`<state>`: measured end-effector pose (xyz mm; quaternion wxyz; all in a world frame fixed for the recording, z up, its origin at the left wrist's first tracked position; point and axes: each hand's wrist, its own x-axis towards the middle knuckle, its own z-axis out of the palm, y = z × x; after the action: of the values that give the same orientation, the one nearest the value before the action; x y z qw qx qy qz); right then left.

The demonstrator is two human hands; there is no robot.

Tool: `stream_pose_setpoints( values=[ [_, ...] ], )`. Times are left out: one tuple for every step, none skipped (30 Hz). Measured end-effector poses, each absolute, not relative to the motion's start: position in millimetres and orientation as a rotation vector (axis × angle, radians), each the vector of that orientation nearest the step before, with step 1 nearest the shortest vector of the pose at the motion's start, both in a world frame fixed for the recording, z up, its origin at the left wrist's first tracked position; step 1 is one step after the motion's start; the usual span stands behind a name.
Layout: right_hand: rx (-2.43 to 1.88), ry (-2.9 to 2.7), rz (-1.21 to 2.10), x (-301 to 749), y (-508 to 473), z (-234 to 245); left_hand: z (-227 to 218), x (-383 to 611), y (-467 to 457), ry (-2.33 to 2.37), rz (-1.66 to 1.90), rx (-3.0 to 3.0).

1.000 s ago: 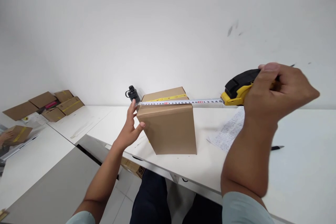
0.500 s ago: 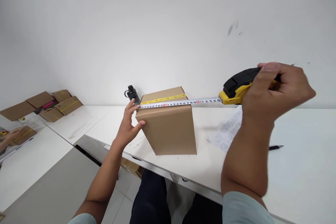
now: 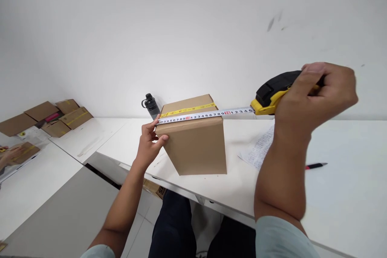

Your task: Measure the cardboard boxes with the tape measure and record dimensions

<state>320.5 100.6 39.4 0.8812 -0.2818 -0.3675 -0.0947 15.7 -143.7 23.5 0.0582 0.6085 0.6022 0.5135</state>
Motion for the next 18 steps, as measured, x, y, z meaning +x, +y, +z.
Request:
stream_pose_setpoints(
  values=[
    [-0.607,-0.771,-0.186,319,100,39,22,16,-144,1.830,1.553,1.850],
    [-0.626,-0.781,-0.172,318,99,40,21,16,-144,1.839,1.546,1.861],
    [-0.634,-0.788,-0.159,318,97,41,21,17,-144,1.850,1.535,1.874],
    [-0.626,-0.792,-0.149,317,94,42,20,17,-145,1.862,1.522,1.890],
    [-0.609,-0.790,-0.146,317,92,43,20,17,-145,1.874,1.510,1.905],
    [-0.589,-0.781,-0.153,316,89,45,20,18,-146,1.885,1.500,1.917],
    [-0.573,-0.768,-0.160,316,87,46,20,18,-146,1.893,1.492,1.927],
    [-0.565,-0.755,-0.168,316,85,48,21,19,-147,1.902,1.483,1.934],
    [-0.564,-0.748,-0.172,315,83,49,21,20,-148,1.911,1.475,1.938],
    [-0.565,-0.752,-0.173,314,82,49,21,20,-148,1.921,1.467,1.939],
    [-0.566,-0.770,-0.166,312,81,49,22,21,-149,1.929,1.462,1.940],
    [-0.568,-0.793,-0.152,309,79,49,22,22,-149,1.937,1.459,1.940],
    [-0.575,-0.817,-0.136,305,78,48,21,23,-149,1.943,1.460,1.940],
    [-0.590,-0.836,-0.122,300,75,47,21,24,-148,1.946,1.462,1.940],
    [-0.611,-0.857,-0.108,294,72,46,21,24,-148,1.945,1.464,1.940],
    [-0.635,-0.880,-0.094,288,68,46,21,25,-148,1.943,1.463,1.939],
    [-0.655,-0.907,-0.083,282,63,45,21,26,-148,1.944,1.461,1.933],
    [-0.664,-0.935,-0.081,277,58,45,21,27,-148,1.955,1.455,1.919]
  ],
)
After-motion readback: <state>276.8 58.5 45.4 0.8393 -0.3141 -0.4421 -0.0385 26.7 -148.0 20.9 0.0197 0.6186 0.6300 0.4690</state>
